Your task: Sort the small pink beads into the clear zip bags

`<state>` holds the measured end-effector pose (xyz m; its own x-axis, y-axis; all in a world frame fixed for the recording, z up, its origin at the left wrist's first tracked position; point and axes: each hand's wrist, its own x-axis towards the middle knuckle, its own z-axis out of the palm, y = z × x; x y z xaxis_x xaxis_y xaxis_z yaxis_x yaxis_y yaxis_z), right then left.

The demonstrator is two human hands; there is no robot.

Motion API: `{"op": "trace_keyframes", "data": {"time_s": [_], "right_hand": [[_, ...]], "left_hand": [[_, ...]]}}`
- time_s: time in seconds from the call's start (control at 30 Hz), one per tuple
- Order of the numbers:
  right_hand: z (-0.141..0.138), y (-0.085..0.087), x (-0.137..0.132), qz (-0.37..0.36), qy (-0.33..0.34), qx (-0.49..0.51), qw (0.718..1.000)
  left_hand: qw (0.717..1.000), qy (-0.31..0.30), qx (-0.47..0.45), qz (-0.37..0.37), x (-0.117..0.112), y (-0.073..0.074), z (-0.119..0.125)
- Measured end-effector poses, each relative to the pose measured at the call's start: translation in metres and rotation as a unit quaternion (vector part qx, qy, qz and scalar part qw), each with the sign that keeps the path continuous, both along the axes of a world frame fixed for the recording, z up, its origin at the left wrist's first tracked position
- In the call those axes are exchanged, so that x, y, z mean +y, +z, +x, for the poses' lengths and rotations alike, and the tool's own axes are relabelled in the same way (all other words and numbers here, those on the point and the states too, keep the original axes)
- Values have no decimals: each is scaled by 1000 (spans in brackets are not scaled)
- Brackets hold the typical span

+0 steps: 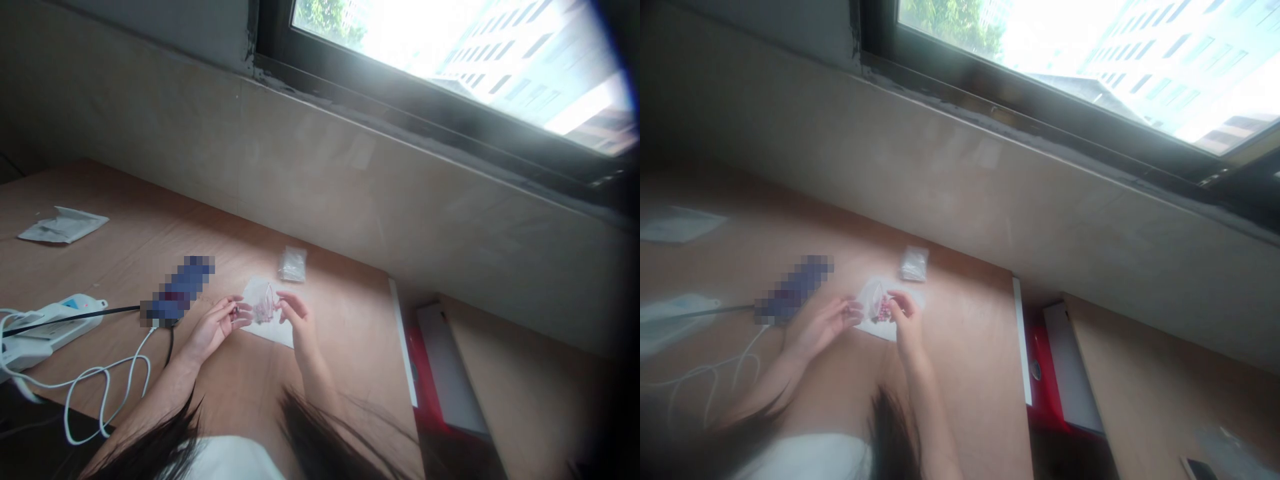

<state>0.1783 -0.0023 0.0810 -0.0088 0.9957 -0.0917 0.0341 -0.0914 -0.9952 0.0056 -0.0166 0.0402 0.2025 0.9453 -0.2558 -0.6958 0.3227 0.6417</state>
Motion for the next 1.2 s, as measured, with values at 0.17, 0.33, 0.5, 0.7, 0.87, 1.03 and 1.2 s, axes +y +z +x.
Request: {"op": "trace_keyframes", "data": {"time_s": [0.17,0.33,0.5,0.7,0.87,1.03,1.2], "right_hand": [[0,-46,-8,-9,-69,-196,978],[-9,-79,-17,62,-44,-308,948],[-11,-79,-14,78,-34,-346,934],[-9,-77,-11,77,-31,-350,933],[-1,-81,-14,74,-50,-307,947],[6,-75,-15,38,-57,-238,969],[7,-43,-6,-17,-42,-133,990]], "left_hand": [[1000,12,-14,-18,-3,-5,-1],[998,26,-25,-48,-5,-10,-2],[998,32,-11,-58,-3,-6,-2],[999,15,6,-29,1,-3,-4],[999,19,22,-41,0,-5,-5],[998,20,27,-58,-9,-9,-3],[998,-9,49,-49,-14,-9,0]]}}
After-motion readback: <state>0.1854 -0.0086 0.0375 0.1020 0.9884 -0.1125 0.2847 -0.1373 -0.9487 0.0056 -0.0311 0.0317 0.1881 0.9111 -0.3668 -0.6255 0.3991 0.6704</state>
